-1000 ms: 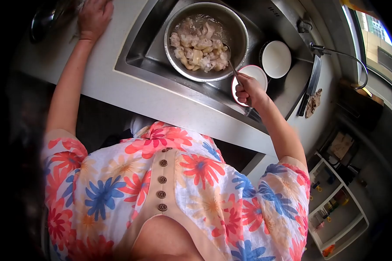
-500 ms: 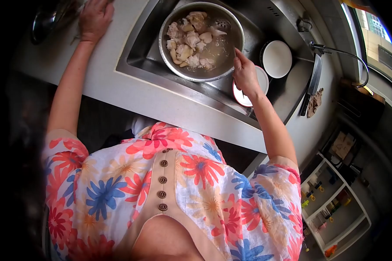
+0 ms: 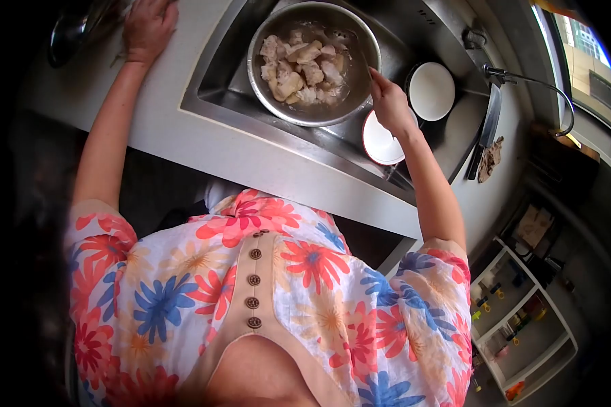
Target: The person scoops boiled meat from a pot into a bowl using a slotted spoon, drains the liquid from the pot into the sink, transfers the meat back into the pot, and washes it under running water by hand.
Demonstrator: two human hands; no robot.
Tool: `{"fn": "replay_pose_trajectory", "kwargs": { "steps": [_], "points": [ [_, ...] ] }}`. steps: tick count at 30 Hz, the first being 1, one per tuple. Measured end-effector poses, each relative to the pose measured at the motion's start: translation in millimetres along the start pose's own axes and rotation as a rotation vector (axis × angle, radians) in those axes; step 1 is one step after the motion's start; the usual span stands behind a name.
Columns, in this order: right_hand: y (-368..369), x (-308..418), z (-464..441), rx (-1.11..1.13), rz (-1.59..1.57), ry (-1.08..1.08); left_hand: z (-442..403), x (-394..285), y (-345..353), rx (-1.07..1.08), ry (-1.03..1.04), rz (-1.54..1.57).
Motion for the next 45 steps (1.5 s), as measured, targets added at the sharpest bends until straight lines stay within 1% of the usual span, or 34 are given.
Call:
{"fn": "replay_pose_trajectory", "kwargs": {
  "steps": [2,3,5,8,10,12,13,14,16,19,22,28,34,40,45],
  "points": [
    [15.8,-22.3,-28.4,-0.237,0.205,-0.266,-1.0,1.2,-0.8,0.016,-0.014,0.008],
    [14.5,-3.8,-24.4,-0.112,0.233,-0.065,-0.7,1.5,-1.1,0.015,-0.008,0.004],
    [9.8,9.7,-8.2,-0.012,0.213,0.045,2.4,0.7,1.3,0.016,-0.003,0.003],
    [10.6,-10.7,15.8,0.233,-0.123,0.326,5.6,0.7,3.9,0.028,-0.006,-0.036],
    [16.4,-27.0,30.1,0.446,-0.441,0.53,7.1,2.3,3.9,0.011,-0.008,-0.007],
    [23.0,-21.1,42.8,0.54,-0.55,0.55,4.8,3.2,3.4,0.002,-0.01,0.011],
    [27.7,-20.6,42.2,0.634,-0.616,0.581,3.9,3.5,3.2,0.006,-0.016,0.015],
    [36.2,-23.5,39.7,0.619,-0.631,0.613,5.5,4.5,3.2,0.008,-0.022,0.019],
    [41.8,-9.6,36.3,0.713,-0.729,0.602,3.9,1.7,2.0,0.004,-0.005,-0.008],
    [46.5,-10.2,32.1,0.768,-0.851,0.637,0.3,-0.8,1.7,0.007,0.003,-0.026],
    [44.1,-8.9,37.3,0.785,-0.9,0.558,2.6,2.9,2.7,-0.004,-0.006,-0.006],
    [38.1,-13.6,50.5,0.749,-1.042,0.602,0.3,0.6,2.4,-0.011,-0.006,0.0],
    [27.0,-10.9,59.9,0.719,-1.17,0.574,2.5,2.3,2.8,-0.004,-0.012,-0.004],
    [14.7,1.7,66.9,0.613,-1.179,0.591,1.3,3.2,3.0,-0.01,0.004,-0.008],
    [6.1,9.4,73.4,0.609,-1.213,0.57,1.1,1.8,2.2,-0.008,0.002,-0.013]
  ]
}}
Point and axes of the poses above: each hand's wrist, its own z-axis away from the middle knuckle, its own y-axis out of the palm, x = y × z, the point moved 4 cm from there along -z, towards the middle knuckle, and after that the axes turned 3 degrees about z, right-handed, at the moved point
